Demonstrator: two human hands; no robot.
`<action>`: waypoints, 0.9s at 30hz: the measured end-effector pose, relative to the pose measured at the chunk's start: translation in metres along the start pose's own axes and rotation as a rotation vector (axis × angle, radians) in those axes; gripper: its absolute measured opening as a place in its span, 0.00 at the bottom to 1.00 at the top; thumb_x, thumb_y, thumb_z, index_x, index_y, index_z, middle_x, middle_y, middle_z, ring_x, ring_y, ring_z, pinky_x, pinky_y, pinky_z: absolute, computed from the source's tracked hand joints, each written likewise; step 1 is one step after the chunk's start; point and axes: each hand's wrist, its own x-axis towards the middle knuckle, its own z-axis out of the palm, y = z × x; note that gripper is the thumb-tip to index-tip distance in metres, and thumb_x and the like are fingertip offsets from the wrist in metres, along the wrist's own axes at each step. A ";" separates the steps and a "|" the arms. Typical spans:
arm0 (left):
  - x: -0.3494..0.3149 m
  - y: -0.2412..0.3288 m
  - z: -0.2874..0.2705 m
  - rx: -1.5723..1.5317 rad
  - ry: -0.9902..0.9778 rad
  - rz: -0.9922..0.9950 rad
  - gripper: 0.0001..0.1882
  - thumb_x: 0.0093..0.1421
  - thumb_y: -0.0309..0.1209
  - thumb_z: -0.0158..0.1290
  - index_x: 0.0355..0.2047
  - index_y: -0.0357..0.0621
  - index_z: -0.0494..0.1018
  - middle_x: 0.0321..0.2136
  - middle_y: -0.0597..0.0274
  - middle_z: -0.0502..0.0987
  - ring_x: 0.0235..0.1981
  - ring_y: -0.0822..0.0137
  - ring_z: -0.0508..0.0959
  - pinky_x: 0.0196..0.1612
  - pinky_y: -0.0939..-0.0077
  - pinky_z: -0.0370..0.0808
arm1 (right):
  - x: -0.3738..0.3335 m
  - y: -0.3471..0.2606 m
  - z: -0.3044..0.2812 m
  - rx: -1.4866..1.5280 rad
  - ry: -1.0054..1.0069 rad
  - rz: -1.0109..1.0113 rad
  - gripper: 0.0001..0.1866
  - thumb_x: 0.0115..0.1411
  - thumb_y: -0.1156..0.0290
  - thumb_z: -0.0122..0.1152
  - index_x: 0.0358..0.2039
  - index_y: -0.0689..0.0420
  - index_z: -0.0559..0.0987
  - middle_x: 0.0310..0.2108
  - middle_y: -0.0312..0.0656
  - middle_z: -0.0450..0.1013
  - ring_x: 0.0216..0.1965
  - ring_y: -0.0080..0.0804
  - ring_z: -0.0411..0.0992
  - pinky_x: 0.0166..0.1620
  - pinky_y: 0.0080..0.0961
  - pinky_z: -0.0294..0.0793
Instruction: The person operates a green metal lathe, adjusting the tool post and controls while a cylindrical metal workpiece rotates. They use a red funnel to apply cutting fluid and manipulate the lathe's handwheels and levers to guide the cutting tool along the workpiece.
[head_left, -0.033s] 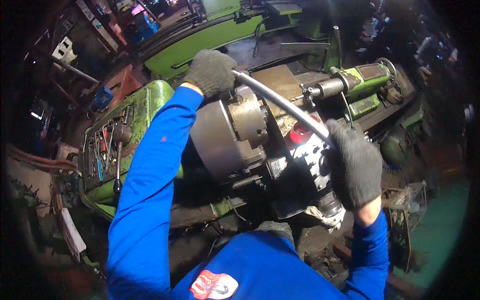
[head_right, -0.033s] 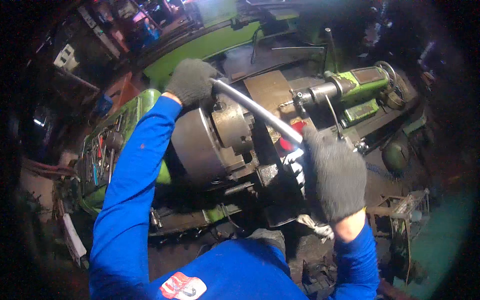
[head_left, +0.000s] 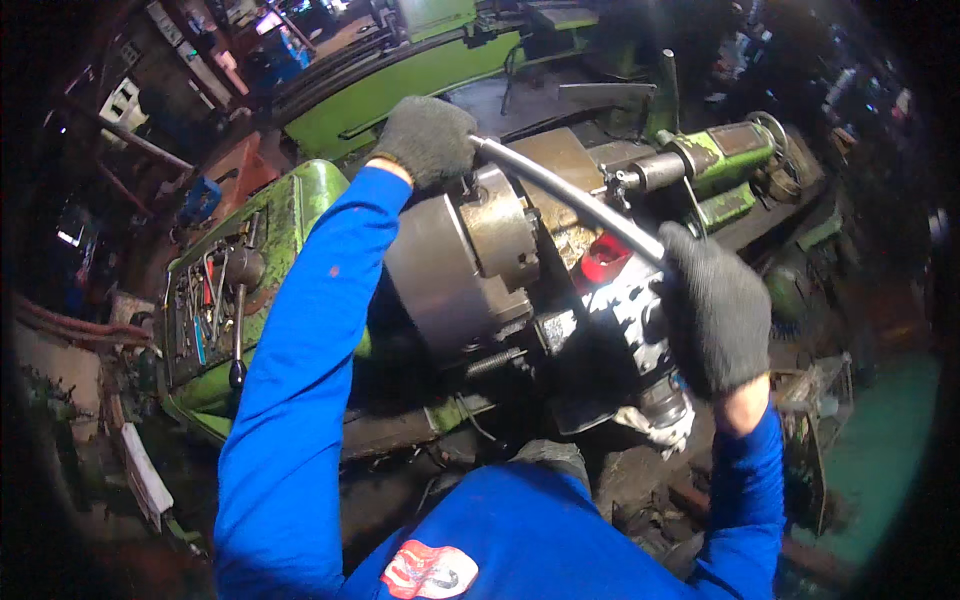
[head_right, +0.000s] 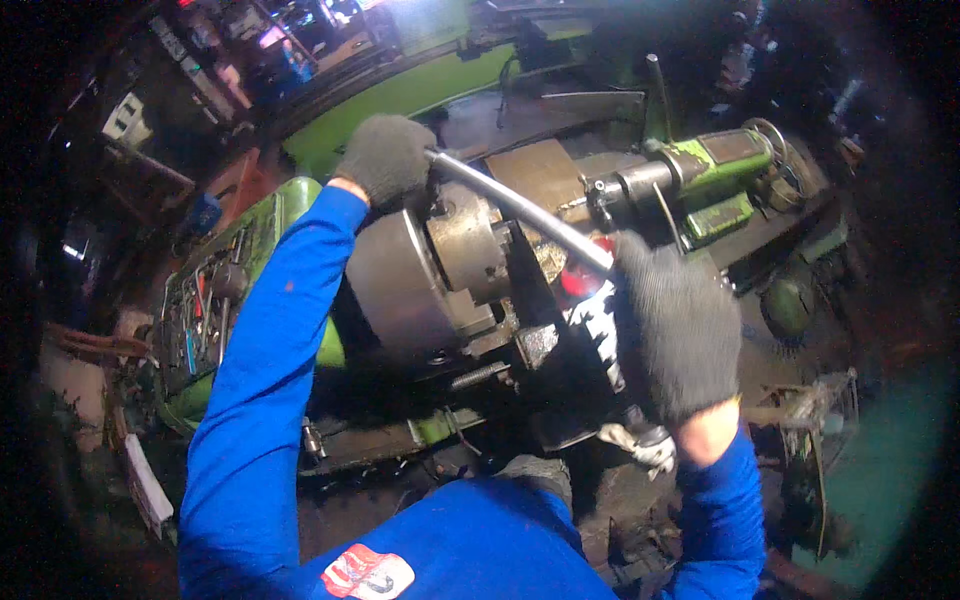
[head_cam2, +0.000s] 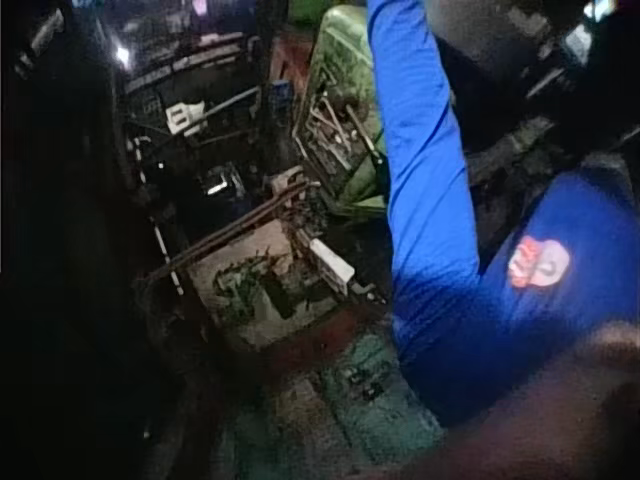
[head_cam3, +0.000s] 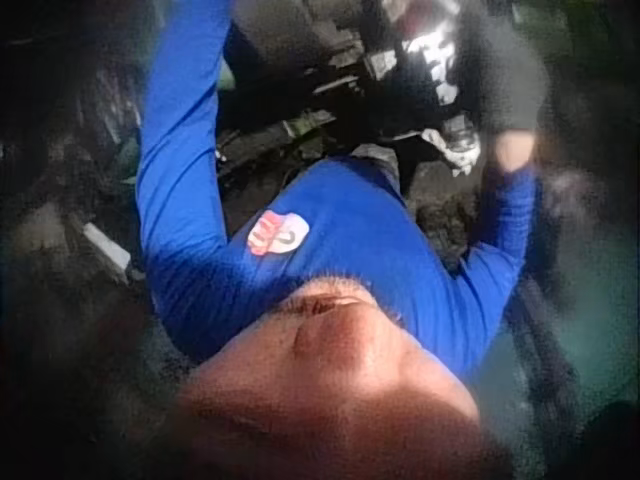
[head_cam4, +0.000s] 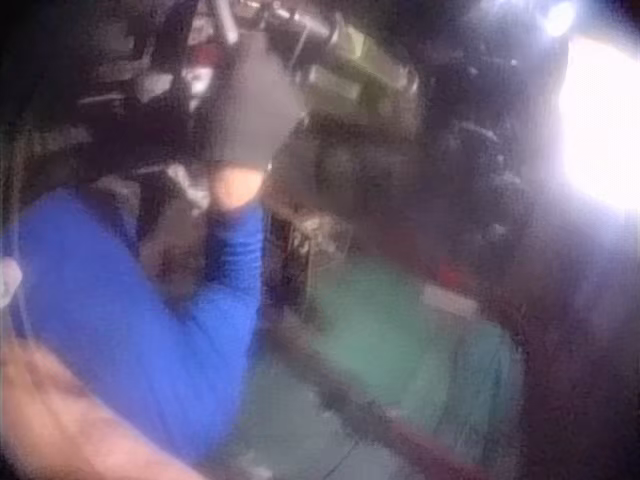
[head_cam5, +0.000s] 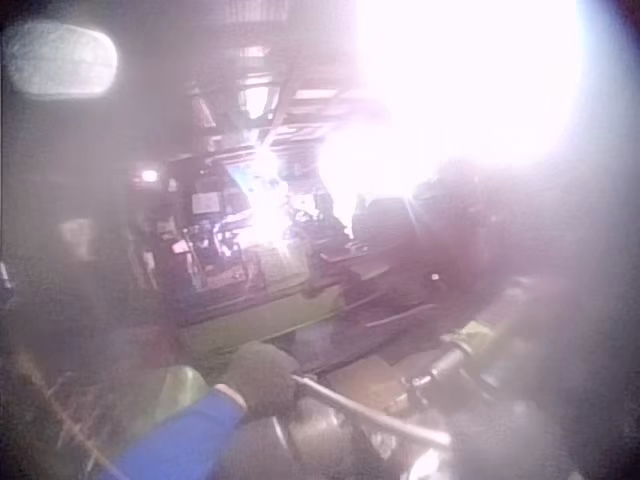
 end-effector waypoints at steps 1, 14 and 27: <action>0.003 -0.005 0.005 0.026 -0.041 -0.006 0.11 0.52 0.40 0.59 0.29 0.50 0.86 0.32 0.46 0.85 0.35 0.45 0.85 0.41 0.50 0.81 | 0.006 0.000 0.008 -0.032 0.059 0.026 0.20 0.57 0.70 0.67 0.52 0.52 0.79 0.36 0.50 0.78 0.39 0.55 0.78 0.41 0.50 0.77; 0.014 -0.034 -0.002 -0.340 -0.175 0.069 0.29 0.62 0.61 0.57 0.46 0.48 0.80 0.43 0.47 0.84 0.47 0.43 0.82 0.53 0.50 0.77 | 0.089 -0.025 -0.005 -0.565 -0.028 -0.008 0.15 0.60 0.56 0.67 0.44 0.47 0.89 0.48 0.46 0.80 0.54 0.47 0.79 0.56 0.49 0.79; 0.017 -0.040 0.027 -0.329 -0.001 0.096 0.32 0.64 0.68 0.53 0.42 0.51 0.80 0.41 0.45 0.85 0.48 0.41 0.83 0.51 0.46 0.79 | 0.088 -0.015 0.002 -0.619 0.091 -0.072 0.14 0.57 0.61 0.67 0.40 0.53 0.89 0.44 0.45 0.82 0.49 0.46 0.82 0.49 0.45 0.82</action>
